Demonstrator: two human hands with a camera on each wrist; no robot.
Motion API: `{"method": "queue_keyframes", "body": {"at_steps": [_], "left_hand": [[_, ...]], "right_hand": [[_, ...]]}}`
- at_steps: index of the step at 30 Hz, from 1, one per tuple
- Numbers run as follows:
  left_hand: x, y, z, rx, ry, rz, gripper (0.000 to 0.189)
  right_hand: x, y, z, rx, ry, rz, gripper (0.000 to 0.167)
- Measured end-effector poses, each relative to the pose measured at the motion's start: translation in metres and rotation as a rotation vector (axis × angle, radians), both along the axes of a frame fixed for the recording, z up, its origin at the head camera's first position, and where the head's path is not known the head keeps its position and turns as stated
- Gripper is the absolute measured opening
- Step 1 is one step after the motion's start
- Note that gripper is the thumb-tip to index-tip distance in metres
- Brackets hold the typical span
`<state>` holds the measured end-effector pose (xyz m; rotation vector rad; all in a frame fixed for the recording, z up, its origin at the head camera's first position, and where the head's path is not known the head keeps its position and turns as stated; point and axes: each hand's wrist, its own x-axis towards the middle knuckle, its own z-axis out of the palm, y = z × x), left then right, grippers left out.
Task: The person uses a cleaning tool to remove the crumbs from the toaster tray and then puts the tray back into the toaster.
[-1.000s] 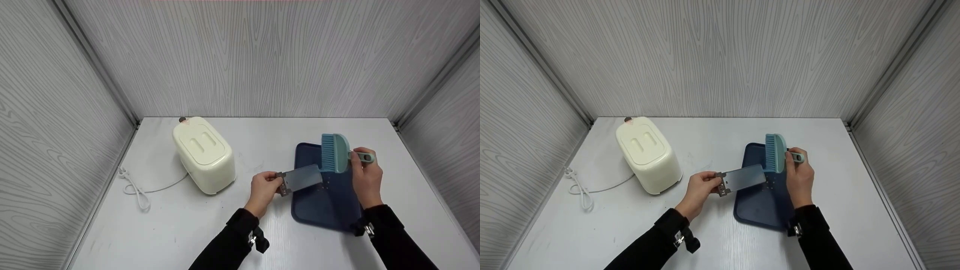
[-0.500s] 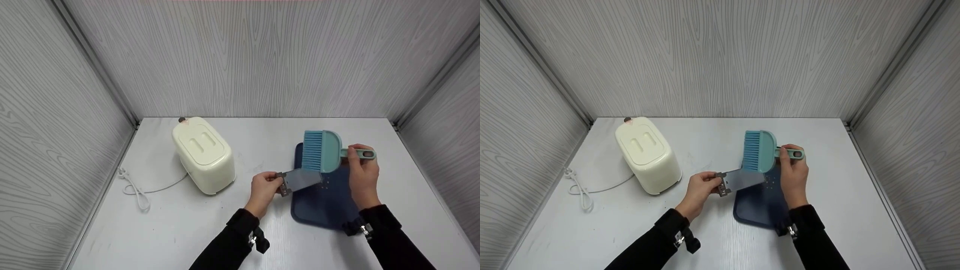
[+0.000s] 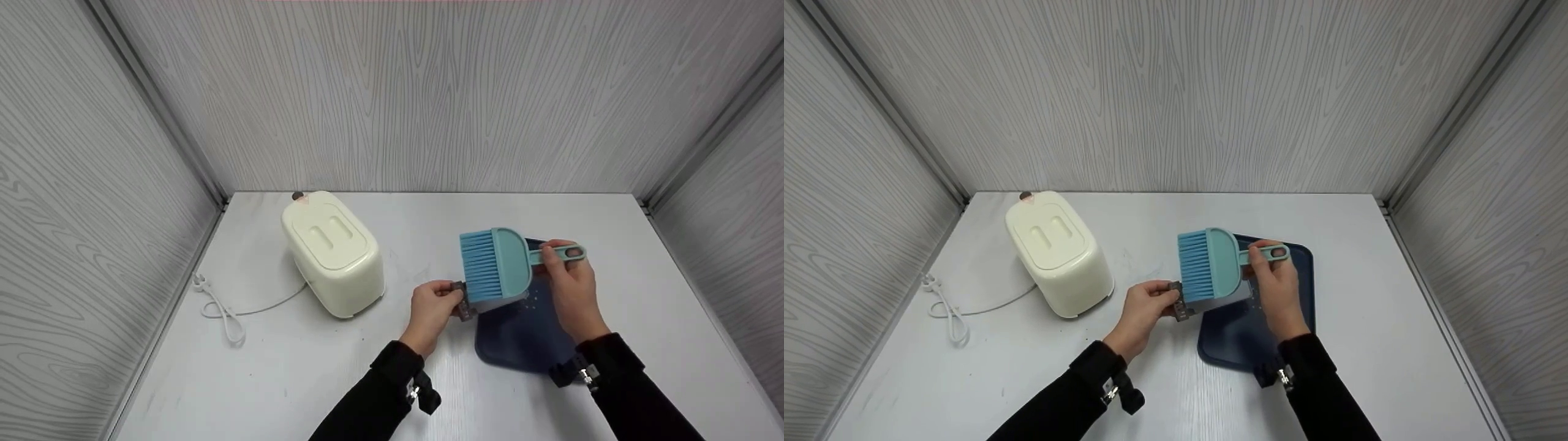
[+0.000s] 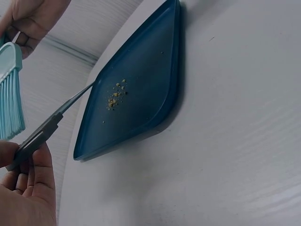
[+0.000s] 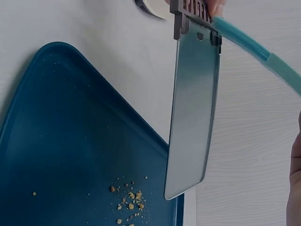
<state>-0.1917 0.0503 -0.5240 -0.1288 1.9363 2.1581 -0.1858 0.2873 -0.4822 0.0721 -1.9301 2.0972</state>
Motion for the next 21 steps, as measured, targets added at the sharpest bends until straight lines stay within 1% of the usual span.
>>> {"method": "queue_keyframes", "body": {"at_steps": [8, 17, 21], "left_hand": [[0.0001, 0.0011, 0.0016, 0.000, 0.000, 0.001, 0.019], [0.0010, 0.0014, 0.0019, 0.005, -0.012, 0.007, 0.020], [0.0005, 0.0014, 0.0029, 0.016, -0.023, 0.011, 0.019]], "right_hand": [[-0.0018, 0.0016, -0.0032, 0.045, -0.030, 0.045, 0.035], [-0.0031, 0.0044, -0.0031, 0.242, -0.044, 0.016, 0.039], [-0.0039, 0.0053, -0.0021, 0.276, -0.035, 0.011, 0.038]]}}
